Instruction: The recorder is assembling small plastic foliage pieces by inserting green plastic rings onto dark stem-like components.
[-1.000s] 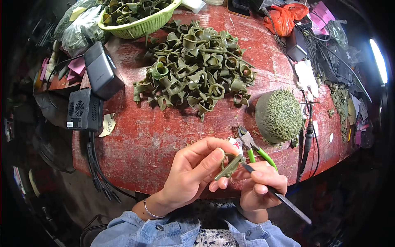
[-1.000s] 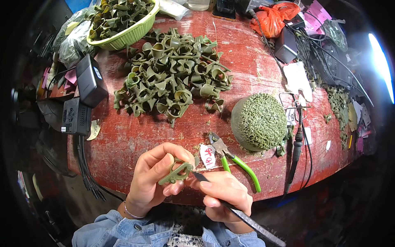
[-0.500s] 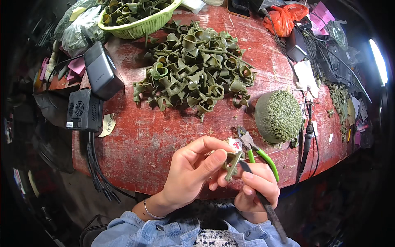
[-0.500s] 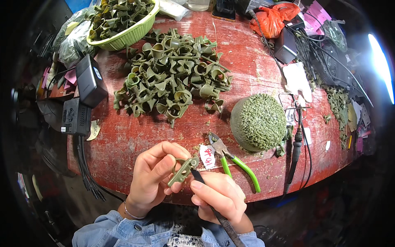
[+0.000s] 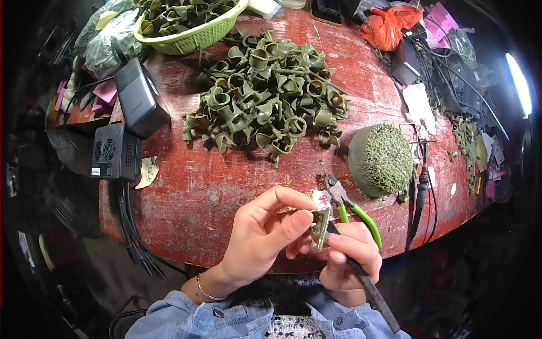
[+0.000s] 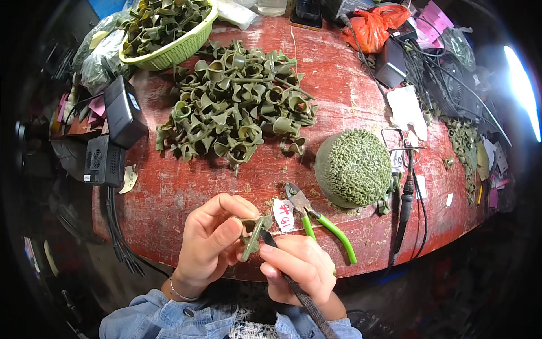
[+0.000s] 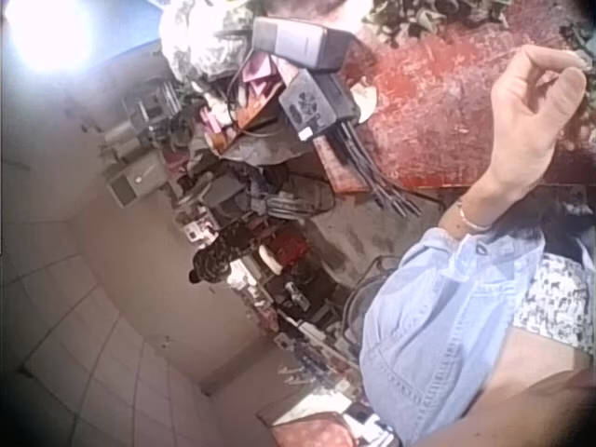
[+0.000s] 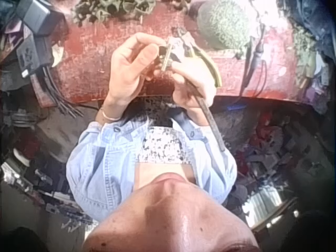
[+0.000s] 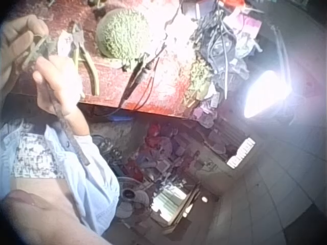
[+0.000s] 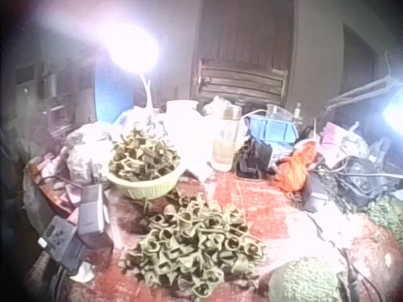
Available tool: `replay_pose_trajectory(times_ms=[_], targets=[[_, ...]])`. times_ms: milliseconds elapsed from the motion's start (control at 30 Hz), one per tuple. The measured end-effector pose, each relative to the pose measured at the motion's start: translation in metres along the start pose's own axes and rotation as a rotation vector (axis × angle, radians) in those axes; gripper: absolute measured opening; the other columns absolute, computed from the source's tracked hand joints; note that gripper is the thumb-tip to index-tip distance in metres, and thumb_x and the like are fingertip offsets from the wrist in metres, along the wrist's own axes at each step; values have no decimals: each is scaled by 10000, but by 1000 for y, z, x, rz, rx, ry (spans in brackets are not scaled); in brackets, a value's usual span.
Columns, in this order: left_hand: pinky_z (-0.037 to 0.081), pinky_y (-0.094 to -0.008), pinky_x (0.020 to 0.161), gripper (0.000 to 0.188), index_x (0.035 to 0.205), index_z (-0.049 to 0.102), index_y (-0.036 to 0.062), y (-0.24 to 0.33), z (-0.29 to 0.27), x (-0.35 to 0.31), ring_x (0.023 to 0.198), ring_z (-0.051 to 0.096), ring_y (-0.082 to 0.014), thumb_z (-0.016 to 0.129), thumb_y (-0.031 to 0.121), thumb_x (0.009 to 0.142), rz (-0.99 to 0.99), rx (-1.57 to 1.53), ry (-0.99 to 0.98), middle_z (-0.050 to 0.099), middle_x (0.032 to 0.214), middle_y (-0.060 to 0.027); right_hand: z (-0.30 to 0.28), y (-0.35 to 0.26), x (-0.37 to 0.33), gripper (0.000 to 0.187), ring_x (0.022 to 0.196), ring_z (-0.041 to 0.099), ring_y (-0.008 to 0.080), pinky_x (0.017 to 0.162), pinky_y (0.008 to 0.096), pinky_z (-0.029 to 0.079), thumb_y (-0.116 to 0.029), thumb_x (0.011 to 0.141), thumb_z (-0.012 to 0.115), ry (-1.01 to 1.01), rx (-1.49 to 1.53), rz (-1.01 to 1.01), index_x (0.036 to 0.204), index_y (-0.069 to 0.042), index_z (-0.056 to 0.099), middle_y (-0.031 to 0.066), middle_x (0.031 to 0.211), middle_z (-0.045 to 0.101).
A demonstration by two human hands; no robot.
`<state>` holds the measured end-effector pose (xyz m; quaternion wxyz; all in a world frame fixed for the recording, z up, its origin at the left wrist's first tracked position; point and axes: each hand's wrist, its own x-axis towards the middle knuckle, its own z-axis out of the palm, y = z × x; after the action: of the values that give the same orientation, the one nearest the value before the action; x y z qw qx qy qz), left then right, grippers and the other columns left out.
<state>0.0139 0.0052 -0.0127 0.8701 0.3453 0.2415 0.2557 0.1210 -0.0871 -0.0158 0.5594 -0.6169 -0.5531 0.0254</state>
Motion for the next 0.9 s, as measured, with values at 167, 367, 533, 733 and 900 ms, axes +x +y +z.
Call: replay_pose_trajectory(times_ms=[167, 367, 533, 733, 900], targets=[[406, -170, 492, 179, 988, 508, -1, 0, 0, 0, 614, 524, -55, 564, 93, 846, 30, -23, -9, 554, 776, -36, 3, 1, -5, 213, 558, 508, 155, 563, 273, 420, -236, 877, 503, 121, -71, -54, 909, -26, 490, 81, 662, 542], [423, -182, 494, 278, 971, 488, -3, 1, 4, -1, 656, 528, -102, 589, 215, 831, 31, -47, -15, 514, 960, -116, -5, 5, -13, 172, 558, 596, 182, 527, 275, 484, -189, 858, 541, 159, 247, 69, 912, -26, 555, 85, 651, 621], [456, -221, 613, 284, 1008, 476, -13, -3, 1, 2, 771, 532, -140, 566, 200, 843, 68, -127, -64, 504, 981, -140, -5, 7, -8, 215, 555, 605, 189, 517, 276, 496, -198, 865, 528, 92, 386, 48, 912, 12, 544, 100, 646, 623], [445, -275, 736, 293, 1026, 471, -28, -1, 2, 1, 850, 520, -170, 536, 202, 857, 76, -116, -54, 505, 998, -162, -2, 6, -12, 205, 558, 608, 205, 510, 284, 500, -177, 861, 533, 134, 283, 63, 908, 22, 551, 116, 655, 624], [447, -259, 705, 338, 1044, 462, -39, -2, 1, 2, 831, 527, -165, 541, 230, 855, 60, -109, -80, 514, 995, -165, -6, 8, -6, 192, 534, 601, 203, 484, 273, 484, -148, 860, 524, 38, 327, -33, 920, 33, 549, 120, 643, 619]])
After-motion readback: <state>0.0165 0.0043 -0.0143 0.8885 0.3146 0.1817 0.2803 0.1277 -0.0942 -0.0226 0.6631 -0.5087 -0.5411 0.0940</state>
